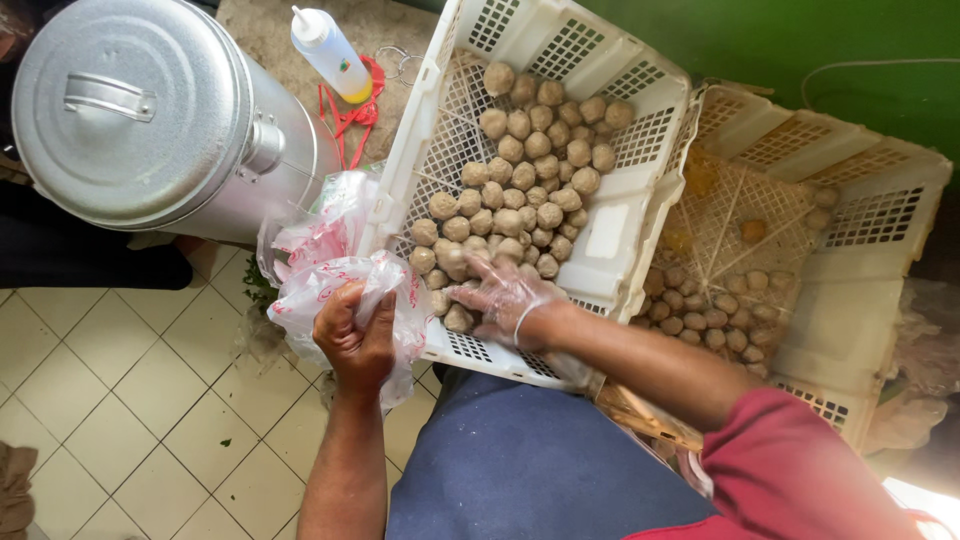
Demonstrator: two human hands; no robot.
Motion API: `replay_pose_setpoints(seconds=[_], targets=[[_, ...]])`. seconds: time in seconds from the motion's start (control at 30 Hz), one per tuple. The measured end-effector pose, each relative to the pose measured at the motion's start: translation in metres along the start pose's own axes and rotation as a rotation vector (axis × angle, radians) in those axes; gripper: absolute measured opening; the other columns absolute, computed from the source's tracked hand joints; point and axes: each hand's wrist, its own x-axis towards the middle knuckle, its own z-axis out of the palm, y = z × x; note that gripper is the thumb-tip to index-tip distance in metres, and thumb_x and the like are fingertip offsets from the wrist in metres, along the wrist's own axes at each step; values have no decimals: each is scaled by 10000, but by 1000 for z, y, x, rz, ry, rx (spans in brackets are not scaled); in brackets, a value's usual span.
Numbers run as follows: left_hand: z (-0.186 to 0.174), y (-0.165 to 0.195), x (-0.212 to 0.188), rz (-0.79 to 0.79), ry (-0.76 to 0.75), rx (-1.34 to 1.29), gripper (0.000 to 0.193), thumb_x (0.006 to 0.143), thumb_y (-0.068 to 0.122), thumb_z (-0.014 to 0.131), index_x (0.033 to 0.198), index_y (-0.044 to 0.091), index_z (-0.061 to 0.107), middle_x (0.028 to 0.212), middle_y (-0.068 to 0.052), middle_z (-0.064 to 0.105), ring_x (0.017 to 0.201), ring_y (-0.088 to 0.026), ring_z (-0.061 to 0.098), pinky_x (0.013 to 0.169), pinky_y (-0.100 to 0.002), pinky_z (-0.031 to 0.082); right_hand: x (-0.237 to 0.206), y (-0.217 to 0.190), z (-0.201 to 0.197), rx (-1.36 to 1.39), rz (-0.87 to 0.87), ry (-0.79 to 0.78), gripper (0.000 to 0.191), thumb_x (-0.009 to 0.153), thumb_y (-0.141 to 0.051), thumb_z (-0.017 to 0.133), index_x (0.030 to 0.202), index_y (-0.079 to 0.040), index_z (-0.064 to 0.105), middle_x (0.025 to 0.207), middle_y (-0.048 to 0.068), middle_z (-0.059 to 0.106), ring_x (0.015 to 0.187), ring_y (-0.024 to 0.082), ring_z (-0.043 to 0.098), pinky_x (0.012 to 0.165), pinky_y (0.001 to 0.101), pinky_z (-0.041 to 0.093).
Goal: The person packs meatballs by hand from a plastic crate into a clear plastic bag, adding balls one at a time until the bag is filled. They then gather and tie the bag closed and place the packed bag into the crate.
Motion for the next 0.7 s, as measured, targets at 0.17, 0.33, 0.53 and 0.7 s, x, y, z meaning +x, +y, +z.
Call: replay_pose_setpoints(seconds=[0.17, 0.33, 0.53, 0.7], targets=[[-2, 0, 2, 22, -45, 23, 111, 940, -23, 747, 1019, 9, 676, 910, -55, 706, 812, -94, 627, 762, -253, 516, 40, 81, -57, -397, -9, 47, 432, 1065, -440, 517, 1471, -308, 585, 1566, 67, 493, 1398, 281, 521, 1040, 488, 523], [1, 1, 3, 17, -38, -35, 120, 940, -30, 742, 1036, 4, 678, 937, -62, 713, 839, -100, 640, 782, -261, 530, 59, 115, -75, -90, 487, 264, 700, 954, -580, 527, 1576, -381, 275, 1677, 115, 91, 1506, 389, 101, 1157, 709, 160], [-4, 3, 3, 34, -99, -64, 107, 949, -30, 730, 1040, 2, 685, 922, -56, 707, 828, -103, 642, 777, -263, 525, 11, 0, -33, 147, 321, 134, 826, 902, -611, 598, 1601, -352, 244, 1689, 179, 8, 1528, 458, -81, 1164, 724, 86], [-7, 2, 9, 10, -189, -158, 103, 947, -22, 730, 1041, -13, 689, 915, -64, 710, 831, -93, 642, 769, -254, 526, -27, 1, 2, -236, 65, -151, 676, 918, -573, 620, 1525, -360, 412, 1653, 114, 250, 1531, 341, 193, 1219, 560, 198]])
